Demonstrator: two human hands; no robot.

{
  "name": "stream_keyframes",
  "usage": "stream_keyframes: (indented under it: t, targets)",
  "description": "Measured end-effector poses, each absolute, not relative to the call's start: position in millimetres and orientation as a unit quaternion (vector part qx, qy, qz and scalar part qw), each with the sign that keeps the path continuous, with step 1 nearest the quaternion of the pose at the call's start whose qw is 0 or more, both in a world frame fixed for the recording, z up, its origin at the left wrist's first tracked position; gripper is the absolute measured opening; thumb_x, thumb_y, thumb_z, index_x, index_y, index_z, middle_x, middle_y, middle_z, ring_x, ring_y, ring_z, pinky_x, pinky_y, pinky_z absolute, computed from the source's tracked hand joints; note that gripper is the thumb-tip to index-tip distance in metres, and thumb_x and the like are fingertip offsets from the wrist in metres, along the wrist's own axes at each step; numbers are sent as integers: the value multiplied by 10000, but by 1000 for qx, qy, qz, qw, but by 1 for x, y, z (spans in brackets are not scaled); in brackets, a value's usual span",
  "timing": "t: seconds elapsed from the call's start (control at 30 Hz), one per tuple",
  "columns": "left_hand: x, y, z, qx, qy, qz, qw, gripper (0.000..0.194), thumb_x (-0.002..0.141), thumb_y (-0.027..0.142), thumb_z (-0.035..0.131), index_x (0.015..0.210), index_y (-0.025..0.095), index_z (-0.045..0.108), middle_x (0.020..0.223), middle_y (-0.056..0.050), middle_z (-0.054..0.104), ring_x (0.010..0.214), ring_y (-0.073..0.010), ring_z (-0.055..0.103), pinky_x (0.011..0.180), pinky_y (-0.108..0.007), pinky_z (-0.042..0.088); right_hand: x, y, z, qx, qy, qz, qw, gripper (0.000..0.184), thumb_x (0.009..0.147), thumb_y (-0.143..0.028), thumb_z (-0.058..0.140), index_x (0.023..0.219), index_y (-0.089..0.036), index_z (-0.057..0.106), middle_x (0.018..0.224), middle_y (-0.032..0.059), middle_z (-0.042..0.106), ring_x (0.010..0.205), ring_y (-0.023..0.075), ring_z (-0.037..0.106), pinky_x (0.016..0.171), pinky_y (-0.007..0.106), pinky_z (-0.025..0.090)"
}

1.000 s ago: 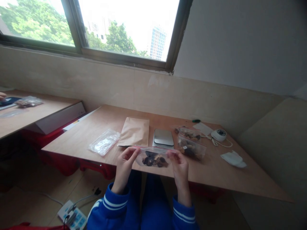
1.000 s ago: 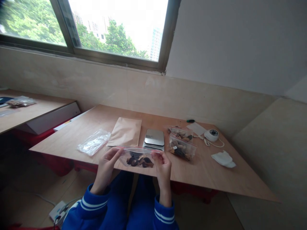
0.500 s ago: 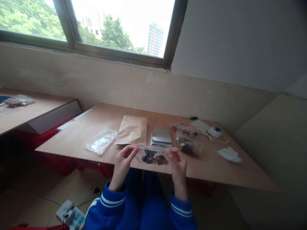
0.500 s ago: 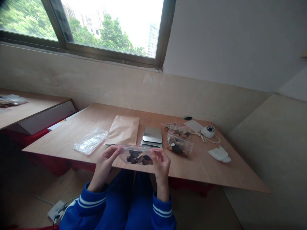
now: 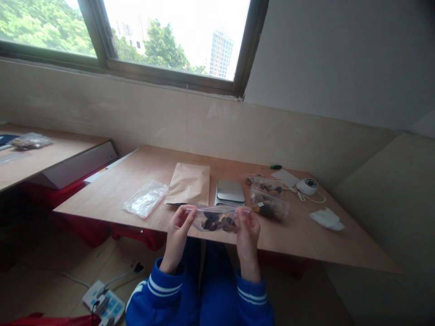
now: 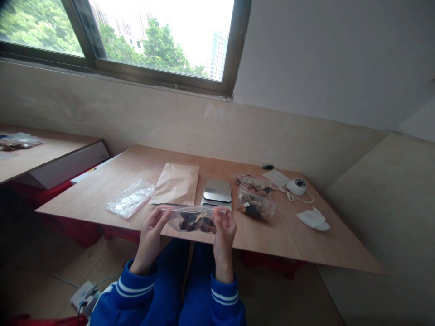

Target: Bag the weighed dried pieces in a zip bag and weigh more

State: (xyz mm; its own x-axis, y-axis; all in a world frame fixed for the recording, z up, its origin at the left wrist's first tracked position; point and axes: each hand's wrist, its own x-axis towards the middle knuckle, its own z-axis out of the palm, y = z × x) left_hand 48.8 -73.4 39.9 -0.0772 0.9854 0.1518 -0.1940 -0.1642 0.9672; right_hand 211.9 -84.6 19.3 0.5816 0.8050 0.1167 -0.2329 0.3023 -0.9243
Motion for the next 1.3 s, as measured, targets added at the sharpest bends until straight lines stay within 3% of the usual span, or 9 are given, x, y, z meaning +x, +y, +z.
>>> stream_keyframes:
  t: [0.2,0.37,0.57,0.83,1.3]
  targets:
    - [46,-70,28,465,394,602,516,216,783,352,664,904,174,645,826,-13,688,819,-169,637,781,-266,485,207,-86,19,-459,-362,399,706,282,752,-428,688,906,-194,648,820,20,658,652,117,574,612,233,482]
    - [45,-68,26,461,379,612,519,164,793,320,662,878,181,649,809,3,684,806,-148,628,785,-247,477,206,-88,21,-478,-433,344,682,236,780,-416,658,831,-186,657,783,19,655,724,156,598,672,267,492]
    - [41,-72,32,480,385,597,514,184,770,334,676,863,177,651,810,-18,693,818,-183,649,788,-282,499,209,-88,20,-479,-449,313,686,177,788,-372,654,782,-197,637,690,-18,600,666,141,569,653,261,472]
    - [40,-73,40,503,381,581,513,201,740,359,689,820,176,666,880,-47,685,855,-203,642,779,-288,507,213,-90,25,-492,-454,287,685,187,789,-383,641,761,-198,629,698,0,611,686,159,581,661,275,481]
    - [38,-76,39,505,420,585,476,197,740,350,701,798,166,661,740,-24,677,739,-185,626,697,-271,486,214,-94,28,-474,-484,261,688,174,801,-339,632,701,-203,589,702,-16,550,701,149,543,689,274,462]
